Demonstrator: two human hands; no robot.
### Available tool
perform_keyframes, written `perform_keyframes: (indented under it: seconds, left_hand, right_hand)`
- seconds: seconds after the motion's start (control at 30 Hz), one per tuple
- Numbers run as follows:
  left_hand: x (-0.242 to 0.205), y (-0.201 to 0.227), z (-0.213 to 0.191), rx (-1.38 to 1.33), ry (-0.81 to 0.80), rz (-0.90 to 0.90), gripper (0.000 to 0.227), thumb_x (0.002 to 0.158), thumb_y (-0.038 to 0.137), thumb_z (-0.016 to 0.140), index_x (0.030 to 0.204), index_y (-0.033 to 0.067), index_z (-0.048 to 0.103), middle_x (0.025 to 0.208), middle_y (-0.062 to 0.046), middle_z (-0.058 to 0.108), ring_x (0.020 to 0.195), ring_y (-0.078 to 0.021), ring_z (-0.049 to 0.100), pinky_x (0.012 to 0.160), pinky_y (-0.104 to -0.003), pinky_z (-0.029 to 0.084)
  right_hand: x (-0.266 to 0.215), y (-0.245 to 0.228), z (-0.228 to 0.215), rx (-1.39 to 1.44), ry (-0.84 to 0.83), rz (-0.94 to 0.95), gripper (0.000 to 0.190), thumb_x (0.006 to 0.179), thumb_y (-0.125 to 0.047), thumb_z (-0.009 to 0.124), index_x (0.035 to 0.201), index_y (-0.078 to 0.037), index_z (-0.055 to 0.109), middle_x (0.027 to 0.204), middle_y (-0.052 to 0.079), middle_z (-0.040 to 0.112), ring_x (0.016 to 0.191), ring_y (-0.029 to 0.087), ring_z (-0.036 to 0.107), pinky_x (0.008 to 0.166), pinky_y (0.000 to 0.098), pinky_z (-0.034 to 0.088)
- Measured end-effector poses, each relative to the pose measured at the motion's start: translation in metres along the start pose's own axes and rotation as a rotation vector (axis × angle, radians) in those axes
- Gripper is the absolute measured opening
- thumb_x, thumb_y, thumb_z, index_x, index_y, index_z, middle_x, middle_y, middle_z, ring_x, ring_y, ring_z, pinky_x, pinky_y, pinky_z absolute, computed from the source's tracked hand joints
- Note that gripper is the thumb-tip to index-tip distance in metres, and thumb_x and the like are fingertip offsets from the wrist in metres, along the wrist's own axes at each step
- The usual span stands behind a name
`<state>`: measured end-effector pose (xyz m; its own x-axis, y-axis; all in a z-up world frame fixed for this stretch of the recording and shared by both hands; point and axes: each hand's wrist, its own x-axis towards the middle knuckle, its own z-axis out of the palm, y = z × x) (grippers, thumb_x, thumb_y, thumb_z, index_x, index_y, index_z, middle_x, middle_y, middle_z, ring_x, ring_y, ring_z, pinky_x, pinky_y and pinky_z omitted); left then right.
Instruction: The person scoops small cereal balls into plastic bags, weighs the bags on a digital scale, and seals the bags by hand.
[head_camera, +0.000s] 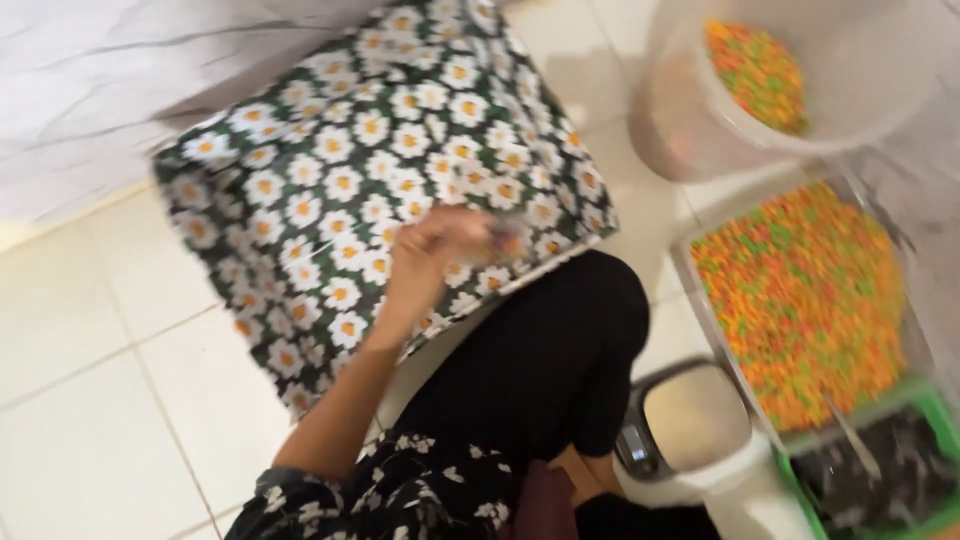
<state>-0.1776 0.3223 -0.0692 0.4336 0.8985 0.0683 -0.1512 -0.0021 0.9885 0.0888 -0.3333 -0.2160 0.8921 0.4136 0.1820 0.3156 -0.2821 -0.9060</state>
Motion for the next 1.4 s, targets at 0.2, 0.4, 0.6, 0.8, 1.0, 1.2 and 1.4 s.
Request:
perform_keyframes:
  seconds: [0.2,0.4,0.6,0.8,1.0,1.2,1.4]
  left_hand:
    - [-0.082,-0.007,0.128,-0.415,-0.586,-0.306,0.014,0.085,0.0,0.08,0.098,-0.0002,0.08,0.089,-0.015,0.076,0.08,-0.0203,0.074,0.076,-0.033,0.063]
    - [-0.125,0.018,0.178,-0.46,-0.82,-0.352,0.025,0.087,-0.002,0.078,0.113,-0.0016,0.077,0.1,-0.017,0.074,0.094,-0.0288,0.076,0.082,-0.041,0.064]
    - [-0.148,0.031,0.193,-0.449,-0.783,-0.276,0.025,0.091,0.004,0.075,0.115,-0.0029,0.075,0.104,-0.016,0.073,0.103,-0.0287,0.074,0.107,-0.053,0.051]
    - [-0.159,0.037,0.199,-0.489,-0.753,-0.264,0.018,0.092,0.004,0.076,0.109,-0.0006,0.077,0.099,-0.014,0.073,0.099,-0.0236,0.074,0.113,-0.053,0.047]
    - [-0.157,0.042,0.197,-0.458,-0.744,-0.259,0.015,0.091,0.001,0.076,0.106,-0.0005,0.078,0.093,-0.013,0.073,0.096,-0.0227,0.074,0.108,-0.052,0.05]
    - [-0.151,0.048,0.191,-0.408,-0.745,-0.248,0.016,0.087,0.0,0.079,0.103,0.0001,0.079,0.092,-0.014,0.074,0.096,-0.0248,0.075,0.103,-0.049,0.056]
    - [-0.14,0.052,0.184,-0.397,-0.8,-0.211,0.016,0.088,0.001,0.079,0.104,0.0011,0.077,0.1,-0.014,0.072,0.099,-0.0234,0.074,0.093,-0.043,0.06]
  right_hand:
    - [0.028,-0.2,0.148,-0.136,0.207,0.1,0.037,0.109,0.001,0.061,0.141,0.017,0.055,0.13,0.034,0.06,0.12,0.039,0.06,0.104,0.0463,0.05]
    - [0.049,-0.301,0.221,0.152,0.228,-0.08,0.055,0.084,-0.026,0.074,0.114,0.019,0.062,0.106,0.034,0.066,0.11,0.046,0.067,0.102,0.0541,0.053]
    - [0.039,-0.296,0.227,0.283,0.419,-0.091,0.025,0.088,-0.006,0.074,0.095,0.016,0.065,0.088,0.026,0.066,0.089,0.036,0.066,0.086,0.0455,0.057]
    - [0.032,-0.291,0.222,0.332,0.466,-0.129,0.018,0.083,0.004,0.077,0.091,0.013,0.063,0.083,0.023,0.065,0.08,0.032,0.065,0.081,0.044,0.057]
    - [0.033,-0.294,0.223,0.381,0.44,-0.156,0.019,0.078,0.015,0.077,0.092,0.01,0.064,0.081,0.02,0.068,0.081,0.029,0.067,0.081,0.0431,0.057]
    - [0.038,-0.304,0.227,0.395,0.423,-0.157,0.03,0.075,0.021,0.077,0.098,0.012,0.059,0.081,0.025,0.066,0.082,0.033,0.068,0.081,0.0451,0.059]
    - [0.038,-0.303,0.23,0.403,0.447,-0.171,0.045,0.079,0.023,0.075,0.11,0.007,0.046,0.077,0.026,0.062,0.081,0.031,0.066,0.071,0.0401,0.064]
